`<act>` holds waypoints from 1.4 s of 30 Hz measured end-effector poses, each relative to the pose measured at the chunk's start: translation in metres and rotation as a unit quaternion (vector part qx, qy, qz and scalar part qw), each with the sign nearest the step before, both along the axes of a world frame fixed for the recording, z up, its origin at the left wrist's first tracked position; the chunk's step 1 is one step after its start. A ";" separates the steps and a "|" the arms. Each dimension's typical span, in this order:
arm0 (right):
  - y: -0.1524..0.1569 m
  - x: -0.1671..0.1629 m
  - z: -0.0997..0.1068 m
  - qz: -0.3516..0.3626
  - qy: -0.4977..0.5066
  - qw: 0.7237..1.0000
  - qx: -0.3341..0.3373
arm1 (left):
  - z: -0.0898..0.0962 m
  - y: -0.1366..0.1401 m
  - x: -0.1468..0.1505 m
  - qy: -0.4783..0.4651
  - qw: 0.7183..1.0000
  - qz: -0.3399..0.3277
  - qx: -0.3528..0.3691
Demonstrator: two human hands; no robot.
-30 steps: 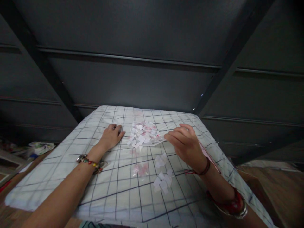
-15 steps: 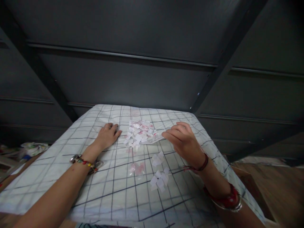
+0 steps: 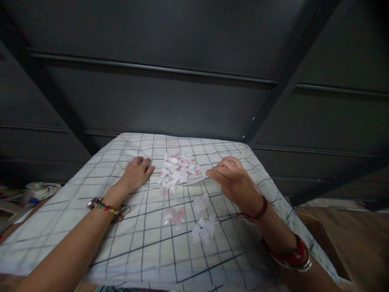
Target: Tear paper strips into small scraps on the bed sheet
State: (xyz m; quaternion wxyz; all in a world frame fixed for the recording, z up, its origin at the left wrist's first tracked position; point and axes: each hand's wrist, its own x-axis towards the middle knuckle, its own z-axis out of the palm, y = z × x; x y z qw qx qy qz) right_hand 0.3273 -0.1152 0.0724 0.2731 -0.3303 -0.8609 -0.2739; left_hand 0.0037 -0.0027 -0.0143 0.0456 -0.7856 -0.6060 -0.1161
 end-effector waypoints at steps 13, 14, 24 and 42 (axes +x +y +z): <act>-0.003 -0.003 -0.001 0.022 0.010 0.999 -0.029 | 0.002 -0.002 0.002 0.008 0.999 0.021 -0.028; -0.003 -0.002 0.000 0.032 0.019 0.999 -0.027 | 0.001 -0.002 0.002 0.005 1.000 0.019 -0.024; -0.004 -0.004 0.001 0.000 -0.011 1.000 -0.029 | 0.001 -0.001 0.002 -0.001 0.999 0.020 -0.025; -0.003 -0.005 -0.002 0.003 0.028 1.000 -0.003 | -0.001 0.002 0.001 -0.012 1.000 -0.004 -0.023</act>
